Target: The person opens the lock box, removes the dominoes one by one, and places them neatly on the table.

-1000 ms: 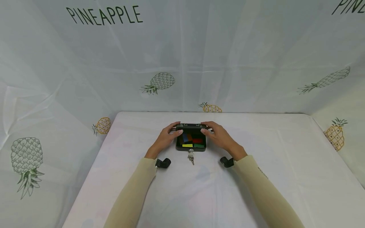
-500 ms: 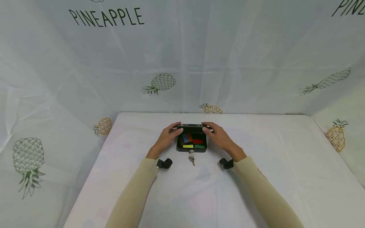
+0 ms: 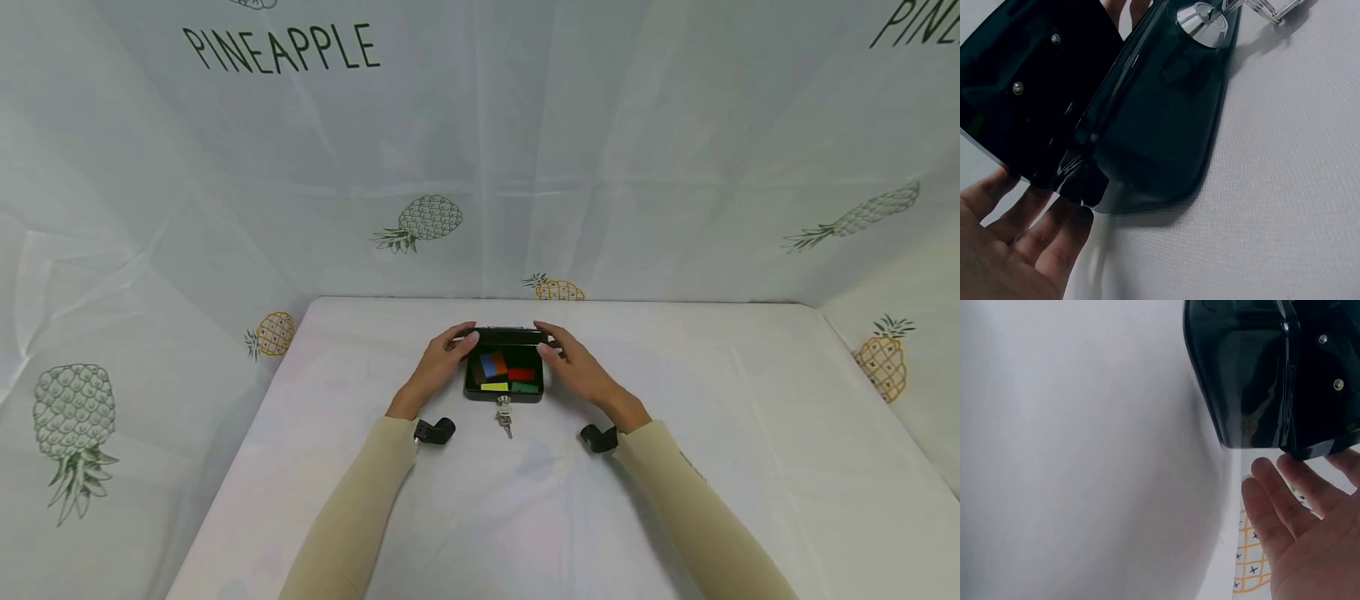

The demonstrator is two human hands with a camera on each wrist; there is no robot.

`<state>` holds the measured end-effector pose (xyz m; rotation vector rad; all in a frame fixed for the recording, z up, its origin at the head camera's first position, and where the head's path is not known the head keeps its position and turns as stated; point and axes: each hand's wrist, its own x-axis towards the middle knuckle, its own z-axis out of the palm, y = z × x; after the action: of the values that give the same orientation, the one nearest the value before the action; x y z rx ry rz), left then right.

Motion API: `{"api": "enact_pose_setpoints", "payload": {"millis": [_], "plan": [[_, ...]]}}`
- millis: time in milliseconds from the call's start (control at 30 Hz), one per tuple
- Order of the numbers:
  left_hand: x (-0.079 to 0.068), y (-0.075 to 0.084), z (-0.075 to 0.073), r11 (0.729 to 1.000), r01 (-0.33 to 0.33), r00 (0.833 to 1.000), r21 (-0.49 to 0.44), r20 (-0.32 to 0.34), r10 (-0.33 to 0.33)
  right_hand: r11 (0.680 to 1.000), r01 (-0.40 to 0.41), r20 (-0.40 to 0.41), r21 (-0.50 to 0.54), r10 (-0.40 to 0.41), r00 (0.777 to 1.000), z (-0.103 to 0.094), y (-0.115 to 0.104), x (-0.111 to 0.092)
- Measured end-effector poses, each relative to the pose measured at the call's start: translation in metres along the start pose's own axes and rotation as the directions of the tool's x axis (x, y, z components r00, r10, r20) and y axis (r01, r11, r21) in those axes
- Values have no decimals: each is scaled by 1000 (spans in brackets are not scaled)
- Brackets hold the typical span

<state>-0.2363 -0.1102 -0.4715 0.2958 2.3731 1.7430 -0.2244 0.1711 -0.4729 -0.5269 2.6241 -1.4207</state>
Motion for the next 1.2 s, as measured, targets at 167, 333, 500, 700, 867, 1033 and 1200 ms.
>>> {"api": "enact_pose_setpoints", "payload": {"millis": [167,333,500,700,867,1033,1200], "plan": [[0,-1,2,1000,-8,1000,-5,-2,8,1000,2,-31,-14,-3,1000,2,-1,1],[-2,1,4,1000,16,1000,26,-15,-16,1000,-24,-44,-3,24,999,4,-2,3],[-4,2,4,998,38,999,45,-16,-37,999,-35,-53,18,35,998,5,-4,5],[-2,-1,5,999,55,998,-3,-13,-55,998,-33,-63,58,37,997,8,-7,6],[-1,-4,5,998,50,999,-40,-11,-50,997,-53,-64,54,57,996,8,-8,7],[-1,-3,5,997,50,998,-51,-21,-51,996,-67,-72,65,71,995,9,-8,10],[-1,-2,7,997,28,999,-72,-19,-30,996,-70,-105,46,75,992,9,-10,10]]}}
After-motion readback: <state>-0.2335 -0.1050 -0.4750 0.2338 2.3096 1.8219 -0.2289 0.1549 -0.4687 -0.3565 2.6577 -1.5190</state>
